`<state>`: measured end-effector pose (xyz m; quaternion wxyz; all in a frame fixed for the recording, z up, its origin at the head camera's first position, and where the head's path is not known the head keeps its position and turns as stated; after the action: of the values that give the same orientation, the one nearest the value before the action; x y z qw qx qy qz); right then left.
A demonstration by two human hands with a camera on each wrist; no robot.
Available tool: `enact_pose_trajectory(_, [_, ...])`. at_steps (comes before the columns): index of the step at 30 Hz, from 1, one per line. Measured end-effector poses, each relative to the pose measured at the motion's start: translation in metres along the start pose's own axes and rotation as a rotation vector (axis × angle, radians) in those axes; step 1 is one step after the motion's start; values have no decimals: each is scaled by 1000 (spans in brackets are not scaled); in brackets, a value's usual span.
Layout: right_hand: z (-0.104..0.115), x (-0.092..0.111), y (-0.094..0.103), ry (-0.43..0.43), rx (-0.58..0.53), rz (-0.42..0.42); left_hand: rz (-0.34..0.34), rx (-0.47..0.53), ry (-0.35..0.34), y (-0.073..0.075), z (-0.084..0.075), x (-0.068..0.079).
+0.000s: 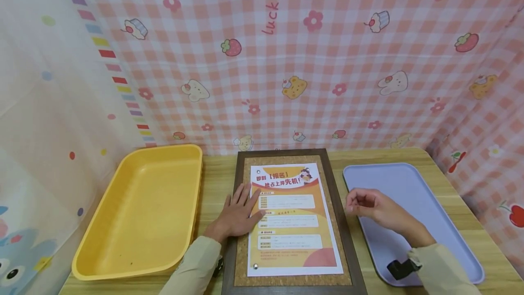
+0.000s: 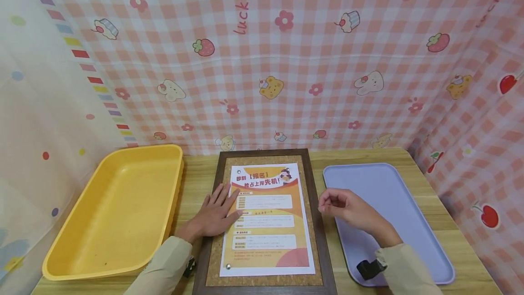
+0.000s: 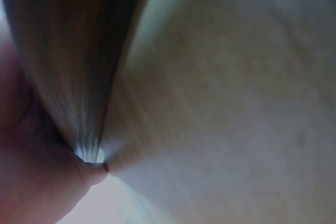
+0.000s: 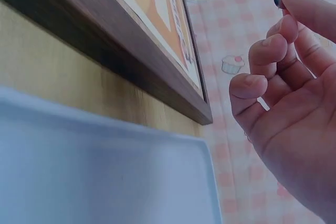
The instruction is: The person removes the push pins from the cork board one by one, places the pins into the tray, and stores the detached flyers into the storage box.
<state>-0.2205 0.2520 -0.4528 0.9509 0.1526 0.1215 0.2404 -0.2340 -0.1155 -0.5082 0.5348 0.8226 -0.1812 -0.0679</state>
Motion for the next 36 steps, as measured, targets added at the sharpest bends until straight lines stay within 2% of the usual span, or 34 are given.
enact_pose_trajectory(6, [-5,-1,10,-25,17,-57,-7,8,-1,6,-6,3])
enact_pose_trajectory(13, [-11,-2,17,-76,-19,-102,-12,19,-6,0,-2,2])
enact_pose_trajectory(19, [-19,-2,23,-191,9,-187,-15,6,11,-9,8,-4])
enact_pose_trajectory(25, [-26,-3,30,-307,43,-264,-11,-5,20,-8,8,-7])
enact_pose_trajectory(36, [-46,-5,40,-427,56,-349,6,-16,20,-5,5,-5])
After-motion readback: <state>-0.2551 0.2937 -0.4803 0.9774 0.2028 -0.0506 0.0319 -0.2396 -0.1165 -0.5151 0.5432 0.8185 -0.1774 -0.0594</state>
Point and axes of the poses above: each hand's wrist, its own x-axis away from the middle knuckle, its own y-axis out of the back of the hand, z = x × y, the point moved 3 cm from there along -x, towards the middle knuckle, and after that the axes turned 7 degrees about -z, right-handed, at the moved point
